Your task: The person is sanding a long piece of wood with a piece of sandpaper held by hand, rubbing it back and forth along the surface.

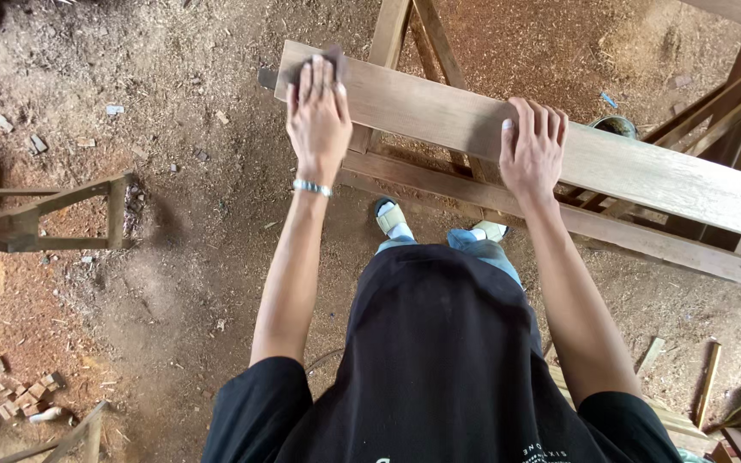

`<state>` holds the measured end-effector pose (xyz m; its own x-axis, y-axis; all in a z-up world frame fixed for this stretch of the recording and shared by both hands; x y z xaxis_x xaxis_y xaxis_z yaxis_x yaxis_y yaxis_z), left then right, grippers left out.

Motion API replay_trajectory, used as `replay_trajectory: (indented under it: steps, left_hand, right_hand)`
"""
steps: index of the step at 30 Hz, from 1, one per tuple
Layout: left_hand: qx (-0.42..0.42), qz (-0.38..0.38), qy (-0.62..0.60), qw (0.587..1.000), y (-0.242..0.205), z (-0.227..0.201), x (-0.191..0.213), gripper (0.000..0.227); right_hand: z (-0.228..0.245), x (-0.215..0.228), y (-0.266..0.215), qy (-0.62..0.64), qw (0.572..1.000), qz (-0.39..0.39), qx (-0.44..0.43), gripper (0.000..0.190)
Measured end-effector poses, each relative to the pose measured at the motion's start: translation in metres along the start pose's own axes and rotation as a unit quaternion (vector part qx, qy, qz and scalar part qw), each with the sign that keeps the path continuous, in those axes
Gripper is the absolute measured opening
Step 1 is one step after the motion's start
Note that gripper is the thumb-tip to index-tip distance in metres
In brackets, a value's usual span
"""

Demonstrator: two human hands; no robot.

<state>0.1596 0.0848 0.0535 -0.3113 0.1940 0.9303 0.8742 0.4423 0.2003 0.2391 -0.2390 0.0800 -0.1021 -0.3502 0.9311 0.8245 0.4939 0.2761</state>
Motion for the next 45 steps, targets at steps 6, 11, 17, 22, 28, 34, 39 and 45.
replay_trajectory:
  steps: [6,11,17,22,28,34,39,45]
  left_hand:
    - [-0.009,0.062,0.0,0.998,-0.004,-0.057,-0.017,0.051]
    - [-0.124,-0.037,-0.073,0.989,-0.034,-0.088,0.015,0.042]
    - [-0.05,-0.071,0.032,0.996,0.012,-0.011,0.045,0.027]
    - [-0.021,-0.056,-0.033,0.998,0.0,-0.054,0.031,0.038]
    - [-0.145,-0.064,-0.033,0.987,-0.036,-0.137,0.016,0.039]
    - [0.033,0.026,-0.115,0.992,-0.004,-0.007,0.012,0.049]
    - [0.088,-0.035,-0.043,0.995,0.011,0.023,0.025,0.052]
    - [-0.084,0.06,-0.162,0.981,-0.031,-0.122,-0.005,0.036]
  right_hand:
    - [0.001,0.0,0.002,0.012,1.0,0.004,-0.007,0.035]
    - [-0.003,-0.005,0.001,0.007,1.0,0.015,-0.004,0.035]
    - [0.0,0.001,0.0,0.022,1.0,0.005,-0.006,0.034]
    - [0.0,-0.001,0.001,0.006,1.0,0.0,-0.011,0.033]
    - [0.001,0.0,0.0,0.005,1.0,0.003,-0.003,0.035]
    - [-0.001,-0.001,0.001,0.016,1.0,-0.001,-0.006,0.033]
    - [0.001,0.002,-0.002,0.016,1.0,-0.004,-0.007,0.033]
    - [0.004,0.004,-0.001,0.009,1.0,-0.009,0.008,0.033]
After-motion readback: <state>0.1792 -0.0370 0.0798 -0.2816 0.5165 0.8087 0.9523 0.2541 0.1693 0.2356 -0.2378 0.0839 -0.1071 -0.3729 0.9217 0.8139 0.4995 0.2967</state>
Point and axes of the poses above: each hand's wrist, its own y-axis towards the middle knuckle, its own x-axis out of the back of the hand, z = x × y, the point moved 10 cm from there along y, towards the middle knuckle, and after that the axes turned 3 degrees about -z, right-handed, at the moved point
